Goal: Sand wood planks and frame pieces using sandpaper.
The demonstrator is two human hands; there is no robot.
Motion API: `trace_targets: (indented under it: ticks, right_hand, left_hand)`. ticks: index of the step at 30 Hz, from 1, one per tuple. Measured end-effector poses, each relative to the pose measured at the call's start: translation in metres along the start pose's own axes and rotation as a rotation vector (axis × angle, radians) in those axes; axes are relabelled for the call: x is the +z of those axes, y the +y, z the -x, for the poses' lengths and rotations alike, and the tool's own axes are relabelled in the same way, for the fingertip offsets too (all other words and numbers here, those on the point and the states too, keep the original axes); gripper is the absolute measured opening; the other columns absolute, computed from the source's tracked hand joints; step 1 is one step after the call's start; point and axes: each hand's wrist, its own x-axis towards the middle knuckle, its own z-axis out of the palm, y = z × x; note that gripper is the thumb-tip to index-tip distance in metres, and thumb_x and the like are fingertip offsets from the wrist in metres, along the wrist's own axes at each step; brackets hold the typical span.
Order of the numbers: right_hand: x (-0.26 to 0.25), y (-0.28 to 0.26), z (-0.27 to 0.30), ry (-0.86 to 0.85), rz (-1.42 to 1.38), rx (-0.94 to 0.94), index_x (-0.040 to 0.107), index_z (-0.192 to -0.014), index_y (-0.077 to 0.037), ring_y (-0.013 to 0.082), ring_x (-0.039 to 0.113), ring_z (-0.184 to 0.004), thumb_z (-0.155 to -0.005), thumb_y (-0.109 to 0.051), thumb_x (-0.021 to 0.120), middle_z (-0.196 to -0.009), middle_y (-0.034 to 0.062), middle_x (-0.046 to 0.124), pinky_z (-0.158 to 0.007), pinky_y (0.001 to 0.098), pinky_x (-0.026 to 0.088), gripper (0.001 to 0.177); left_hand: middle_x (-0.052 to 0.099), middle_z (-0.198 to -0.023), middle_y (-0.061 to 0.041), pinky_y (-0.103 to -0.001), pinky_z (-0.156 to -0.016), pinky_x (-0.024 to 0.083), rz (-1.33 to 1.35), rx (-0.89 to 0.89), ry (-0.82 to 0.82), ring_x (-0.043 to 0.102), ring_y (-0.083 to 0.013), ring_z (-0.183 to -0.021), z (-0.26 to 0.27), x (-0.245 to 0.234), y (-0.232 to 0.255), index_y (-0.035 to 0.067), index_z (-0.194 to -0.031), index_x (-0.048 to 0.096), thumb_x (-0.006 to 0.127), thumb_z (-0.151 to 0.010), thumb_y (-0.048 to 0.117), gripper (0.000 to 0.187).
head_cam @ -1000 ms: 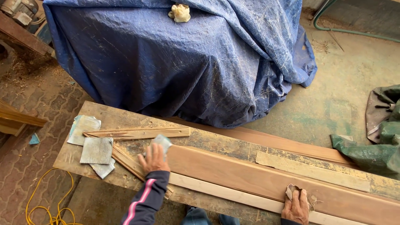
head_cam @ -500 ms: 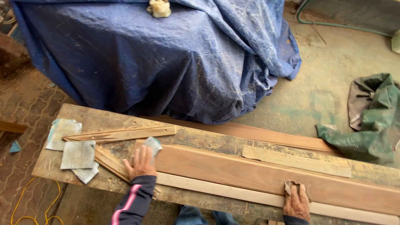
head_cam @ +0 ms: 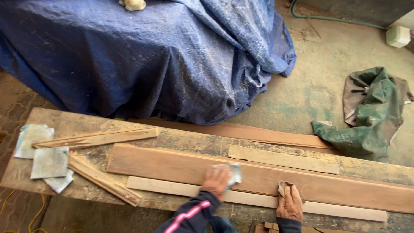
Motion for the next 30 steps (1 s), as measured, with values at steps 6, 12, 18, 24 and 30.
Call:
trace_targets:
  ticks: [6, 12, 18, 24, 30]
  right_hand:
    - [-0.027, 0.021, 0.004, 0.015, -0.027, 0.055, 0.065, -0.132, -0.003, 0.0381, 0.060, -0.129, -0.093, -0.011, 0.064, -0.140, 0.0211, 0.062, -0.111, 0.0452, 0.048, 0.040]
    - [-0.024, 0.040, 0.007, 0.015, 0.009, 0.050, 0.065, -0.130, -0.002, 0.0398, 0.059, -0.127, -0.087, -0.009, 0.065, -0.138, 0.0222, 0.061, -0.110, 0.0468, 0.047, 0.043]
    - [-0.024, 0.040, 0.006, 0.035, -0.024, 0.009, 0.063, -0.132, -0.002, 0.0401, 0.057, -0.129, -0.087, -0.010, 0.067, -0.139, 0.0226, 0.060, -0.111, 0.0475, 0.045, 0.046]
    - [-0.040, 0.032, -0.004, 0.016, -0.060, -0.020, 0.062, -0.132, 0.000, 0.0398, 0.057, -0.129, -0.087, -0.009, 0.065, -0.139, 0.0221, 0.059, -0.111, 0.0474, 0.045, 0.046]
    - [-0.039, 0.026, -0.003, 0.028, -0.043, 0.028, 0.063, -0.131, 0.000, 0.0397, 0.056, -0.130, -0.088, -0.011, 0.068, -0.140, 0.0218, 0.059, -0.112, 0.0484, 0.044, 0.045]
  left_hand:
    - [0.043, -0.156, -0.005, -0.070, -0.117, 0.020, -0.341, -0.343, 0.008, 0.036, -0.0294, -0.144, 0.028, -0.091, -0.108, 0.015, -0.144, 0.052, 0.070, -0.075, 0.024, 0.072]
    - [0.043, -0.155, -0.016, -0.068, -0.117, 0.022, -0.118, -0.220, -0.003, 0.036, -0.0412, -0.144, -0.021, 0.021, -0.005, 0.003, -0.143, 0.051, 0.062, -0.068, 0.017, 0.077]
    - [0.048, -0.153, -0.024, -0.065, -0.118, 0.020, 0.088, 0.027, -0.038, 0.040, -0.0443, -0.143, -0.078, 0.084, 0.119, -0.004, -0.142, 0.052, 0.060, -0.082, 0.016, 0.065]
    - [0.048, -0.153, -0.013, -0.067, -0.118, 0.019, -0.129, 0.031, -0.107, 0.043, -0.0333, -0.143, -0.011, -0.013, 0.008, 0.007, -0.145, 0.052, 0.062, -0.075, 0.011, 0.072]
    - [0.047, -0.152, -0.016, -0.069, -0.116, 0.022, -0.200, -0.196, 0.021, 0.040, -0.0389, -0.141, 0.017, -0.021, -0.006, 0.005, -0.142, 0.051, 0.063, -0.073, 0.013, 0.071]
